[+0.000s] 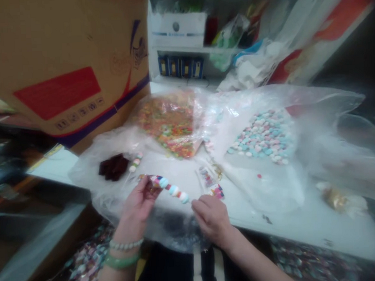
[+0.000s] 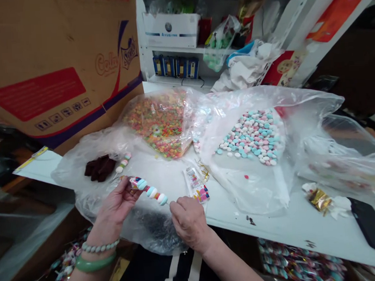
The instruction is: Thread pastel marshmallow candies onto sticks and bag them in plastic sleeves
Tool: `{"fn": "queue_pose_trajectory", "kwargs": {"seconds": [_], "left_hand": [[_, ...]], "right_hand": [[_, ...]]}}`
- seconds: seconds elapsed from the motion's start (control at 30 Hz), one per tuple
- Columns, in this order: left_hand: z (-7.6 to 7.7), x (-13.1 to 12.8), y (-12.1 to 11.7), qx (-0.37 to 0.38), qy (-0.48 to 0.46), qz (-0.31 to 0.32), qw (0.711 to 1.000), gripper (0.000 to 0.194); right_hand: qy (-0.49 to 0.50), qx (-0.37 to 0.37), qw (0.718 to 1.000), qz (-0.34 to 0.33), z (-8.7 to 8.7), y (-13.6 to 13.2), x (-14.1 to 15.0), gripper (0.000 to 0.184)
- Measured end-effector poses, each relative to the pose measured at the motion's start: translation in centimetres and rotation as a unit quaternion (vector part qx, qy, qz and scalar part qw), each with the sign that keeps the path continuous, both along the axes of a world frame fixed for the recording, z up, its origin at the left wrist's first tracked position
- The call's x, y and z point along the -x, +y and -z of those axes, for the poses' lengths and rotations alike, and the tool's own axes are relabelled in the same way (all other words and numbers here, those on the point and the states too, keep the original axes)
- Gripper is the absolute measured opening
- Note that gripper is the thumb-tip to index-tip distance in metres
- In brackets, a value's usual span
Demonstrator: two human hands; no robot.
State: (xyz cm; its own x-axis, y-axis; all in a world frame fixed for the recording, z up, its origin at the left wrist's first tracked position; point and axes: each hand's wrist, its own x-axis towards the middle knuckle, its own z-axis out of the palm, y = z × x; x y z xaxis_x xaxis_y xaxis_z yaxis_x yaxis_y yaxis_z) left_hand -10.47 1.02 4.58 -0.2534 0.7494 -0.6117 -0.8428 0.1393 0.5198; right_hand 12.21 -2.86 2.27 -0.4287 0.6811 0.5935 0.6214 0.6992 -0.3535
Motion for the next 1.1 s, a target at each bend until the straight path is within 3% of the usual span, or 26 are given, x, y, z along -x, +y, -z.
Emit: {"fn": "queue_pose_trajectory", "kwargs": {"seconds": [0.17,0.33,0.47,0.57,0.67,0.87,1.1], "left_hand": [[0.2,-1.1,0.8,-0.067,0.107,0.01,0.992,0.014],[0.5,-1.4,0.8,-0.076,0.181,0.055,0.979,0.013],[0.3,-1.7,0.2,-0.098,0.26,0.151,0.949,0.024],[0.2,-2.0,-0.1,-0.093,0.245,0.189,0.946,0.03],[0.6,-2.4,-0.2,-0.087,0.212,0.184,0.956,0.03],[2.0,-3.8,-0.2,-0.074,0.146,0.167,0.972,0.019],[2.8,-5.0,-0.2,-0.062,0.088,0.042,0.993,0.005]], "right_hand": [[0.016,-0.015,1.0,0.017,0.1,-0.3,-0.9,0.026],[0.038,0.004,0.999,0.013,0.6,-0.1,-1.4,0.025],[0.085,0.091,0.992,0.004,1.7,0.2,-1.6,0.021],[0.161,0.196,0.967,-0.001,2.6,0.4,-1.5,0.015],[0.214,0.277,0.937,0.01,3.2,0.5,-1.3,0.013],[0.286,0.371,0.882,0.043,3.1,0.5,-0.7,0.014],[0.306,0.329,0.89,0.08,3.5,-0.1,0.2,0.013]]}}
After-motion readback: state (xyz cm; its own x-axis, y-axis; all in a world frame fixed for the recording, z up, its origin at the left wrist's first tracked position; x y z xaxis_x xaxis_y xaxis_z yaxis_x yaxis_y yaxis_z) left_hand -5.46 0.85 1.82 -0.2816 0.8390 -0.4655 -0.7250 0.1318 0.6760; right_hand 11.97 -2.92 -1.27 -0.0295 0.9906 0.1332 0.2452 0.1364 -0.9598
